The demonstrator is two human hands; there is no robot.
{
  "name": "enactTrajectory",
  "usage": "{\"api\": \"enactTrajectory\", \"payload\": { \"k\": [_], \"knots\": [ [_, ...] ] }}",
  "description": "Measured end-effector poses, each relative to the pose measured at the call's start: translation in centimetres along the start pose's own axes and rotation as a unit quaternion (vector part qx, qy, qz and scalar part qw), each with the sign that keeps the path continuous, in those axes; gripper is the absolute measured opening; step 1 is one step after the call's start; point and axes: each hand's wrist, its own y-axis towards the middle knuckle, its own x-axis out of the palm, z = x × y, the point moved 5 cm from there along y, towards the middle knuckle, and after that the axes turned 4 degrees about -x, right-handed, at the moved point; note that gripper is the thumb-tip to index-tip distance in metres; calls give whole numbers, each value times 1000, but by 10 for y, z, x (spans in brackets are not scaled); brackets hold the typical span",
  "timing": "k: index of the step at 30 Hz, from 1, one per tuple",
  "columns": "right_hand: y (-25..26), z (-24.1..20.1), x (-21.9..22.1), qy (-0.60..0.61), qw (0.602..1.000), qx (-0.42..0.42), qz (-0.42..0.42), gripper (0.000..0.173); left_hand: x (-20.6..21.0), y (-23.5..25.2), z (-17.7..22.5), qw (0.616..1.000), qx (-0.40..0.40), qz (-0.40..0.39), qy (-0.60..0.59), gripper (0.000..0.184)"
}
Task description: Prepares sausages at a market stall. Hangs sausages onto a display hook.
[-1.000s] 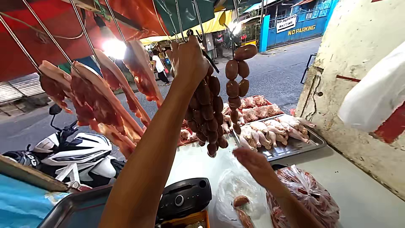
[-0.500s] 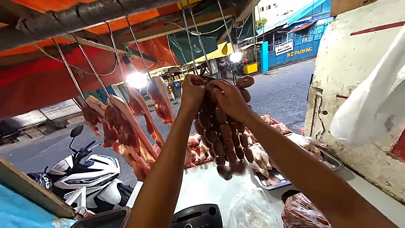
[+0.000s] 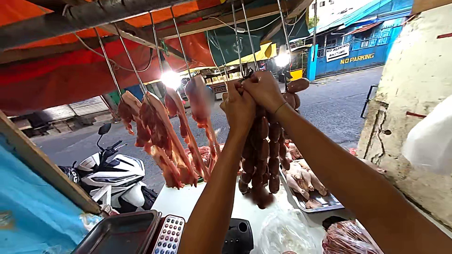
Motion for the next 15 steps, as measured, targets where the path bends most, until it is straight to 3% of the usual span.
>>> {"api": "enactTrajectory", "payload": {
  "k": [7, 9, 15],
  "knots": [
    [0, 15, 15, 70, 996, -24, -53, 27, 3, -21, -2, 994, 69, 68, 58, 27],
    [-1, 19, 14, 59, 996, -44, -48, 26, 4, -30, -4, 992, 91, 54, 72, 27],
    [-8, 24, 8, 48, 994, -94, -19, 24, 16, -28, -5, 990, 89, 109, 29, 23]
  ]
}}
